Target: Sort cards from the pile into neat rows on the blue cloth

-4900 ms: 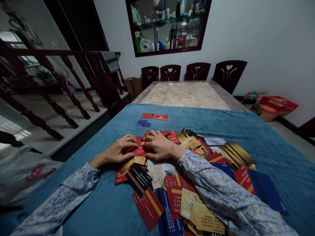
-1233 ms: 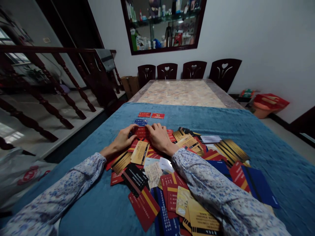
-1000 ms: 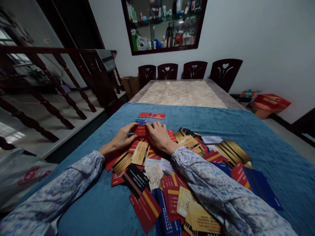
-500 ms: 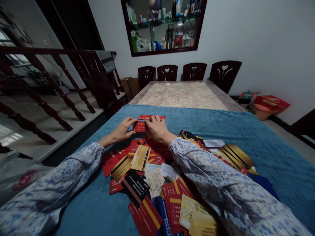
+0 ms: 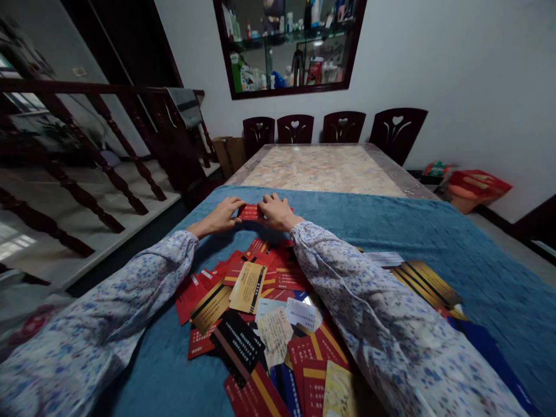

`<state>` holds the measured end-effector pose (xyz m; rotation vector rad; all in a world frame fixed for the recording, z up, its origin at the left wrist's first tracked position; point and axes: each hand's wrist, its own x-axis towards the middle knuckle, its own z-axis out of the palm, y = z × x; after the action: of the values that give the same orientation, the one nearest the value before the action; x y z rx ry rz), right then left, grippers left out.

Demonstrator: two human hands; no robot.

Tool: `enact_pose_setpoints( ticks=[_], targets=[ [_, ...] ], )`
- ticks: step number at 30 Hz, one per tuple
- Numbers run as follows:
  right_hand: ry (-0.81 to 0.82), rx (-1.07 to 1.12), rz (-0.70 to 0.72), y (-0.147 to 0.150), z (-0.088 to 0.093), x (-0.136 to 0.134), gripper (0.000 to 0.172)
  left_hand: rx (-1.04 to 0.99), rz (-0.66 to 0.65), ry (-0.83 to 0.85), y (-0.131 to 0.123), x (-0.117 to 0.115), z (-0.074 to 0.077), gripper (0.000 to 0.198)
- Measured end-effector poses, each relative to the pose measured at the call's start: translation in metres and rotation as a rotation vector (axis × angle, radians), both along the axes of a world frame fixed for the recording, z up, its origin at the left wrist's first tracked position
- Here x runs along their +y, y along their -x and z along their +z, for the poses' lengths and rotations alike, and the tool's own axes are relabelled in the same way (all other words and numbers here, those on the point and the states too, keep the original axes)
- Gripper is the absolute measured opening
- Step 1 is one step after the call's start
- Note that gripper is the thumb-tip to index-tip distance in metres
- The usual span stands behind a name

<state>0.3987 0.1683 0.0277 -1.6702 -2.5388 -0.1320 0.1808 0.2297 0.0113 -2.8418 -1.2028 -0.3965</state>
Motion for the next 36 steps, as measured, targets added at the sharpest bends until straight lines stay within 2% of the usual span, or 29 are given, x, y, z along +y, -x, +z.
enact_pose_setpoints(
  ticks=[4,17,25,36],
  targets=[
    [0.05,0.007,-0.017,0.001,0.0,0.015,0.03,0.016,0.003,0.036,-0.005,0.014,0.002,0.046],
    [0.151,-0.002,-0.105,0.003,-0.014,0.054,0.037,0.112,0.025,0.13,-0.023,0.061,-0.007,0.03],
    [0.178,-0.036,-0.142,0.001,-0.022,0.07,0.042,0.171,0.026,0.207,-0.028,0.075,-0.008,0.031],
    [0.2,-0.029,-0.149,0.004,-0.021,0.072,0.04,0.214,0.087,0.264,-0.028,0.08,-0.007,0.029]
  ],
)
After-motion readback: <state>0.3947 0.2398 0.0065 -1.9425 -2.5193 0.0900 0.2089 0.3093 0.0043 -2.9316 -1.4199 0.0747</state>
